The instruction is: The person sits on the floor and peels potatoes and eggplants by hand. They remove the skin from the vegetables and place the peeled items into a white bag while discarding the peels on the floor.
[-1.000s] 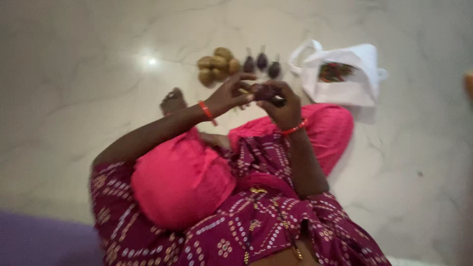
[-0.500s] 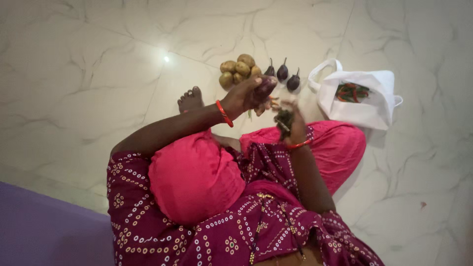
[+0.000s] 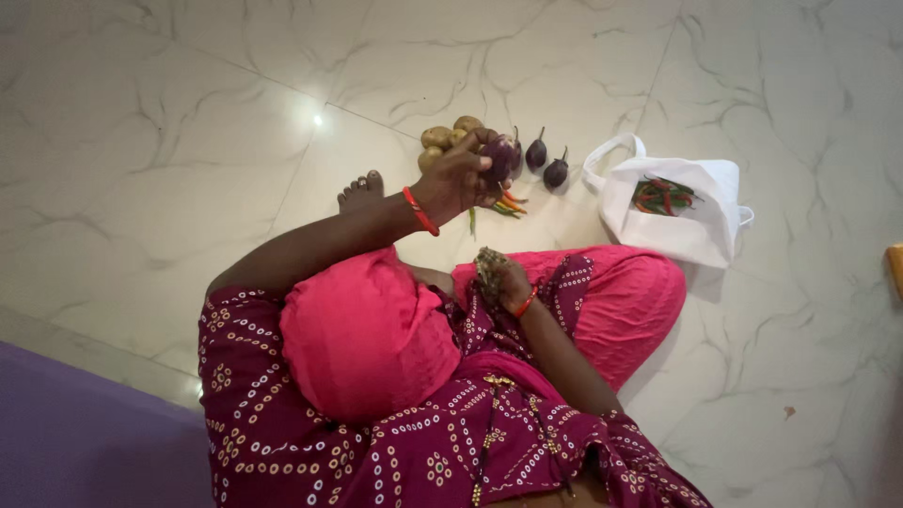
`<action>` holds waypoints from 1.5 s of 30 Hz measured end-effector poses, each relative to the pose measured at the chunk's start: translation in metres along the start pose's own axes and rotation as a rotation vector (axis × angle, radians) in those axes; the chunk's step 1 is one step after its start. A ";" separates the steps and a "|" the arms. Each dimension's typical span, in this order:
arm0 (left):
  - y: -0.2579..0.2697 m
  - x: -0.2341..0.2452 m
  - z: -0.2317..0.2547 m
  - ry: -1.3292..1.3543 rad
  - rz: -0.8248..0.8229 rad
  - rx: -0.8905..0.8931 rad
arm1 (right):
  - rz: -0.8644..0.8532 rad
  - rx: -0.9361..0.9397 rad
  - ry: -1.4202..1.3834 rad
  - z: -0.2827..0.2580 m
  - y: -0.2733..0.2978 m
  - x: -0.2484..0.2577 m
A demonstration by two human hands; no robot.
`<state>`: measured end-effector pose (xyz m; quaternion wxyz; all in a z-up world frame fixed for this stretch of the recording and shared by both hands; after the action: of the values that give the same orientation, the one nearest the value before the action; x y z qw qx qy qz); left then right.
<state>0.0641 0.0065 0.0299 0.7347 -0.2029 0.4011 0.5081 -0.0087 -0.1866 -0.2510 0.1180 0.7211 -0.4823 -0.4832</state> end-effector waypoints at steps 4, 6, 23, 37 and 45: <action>-0.002 0.007 -0.004 -0.003 0.010 -0.025 | -0.039 0.039 0.217 0.002 0.003 0.000; -0.001 0.011 -0.004 -0.017 0.008 -0.013 | -0.037 0.045 0.328 0.004 0.005 0.000; -0.006 0.065 -0.090 0.069 0.044 0.411 | 0.162 0.817 0.284 -0.093 0.035 -0.037; 0.009 0.083 -0.085 -0.335 0.015 0.389 | 0.160 1.372 1.194 -0.148 0.149 -0.202; 0.010 0.084 -0.098 -0.272 0.014 0.573 | 0.174 1.281 1.209 -0.141 0.131 -0.182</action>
<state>0.0311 -0.0099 -0.0942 0.8052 0.0848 0.4274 0.4022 0.0171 -0.1470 0.0093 -0.0374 0.7416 -0.5684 0.3544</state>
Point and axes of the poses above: each hand's wrist, its own y-axis away from the middle knuckle, its own x-axis out of the back of the hand, z = x × y, the point moved 4 cm from there along -y, towards the middle knuckle, and after that the axes turned 3 degrees about y, right-handed, at the moved point
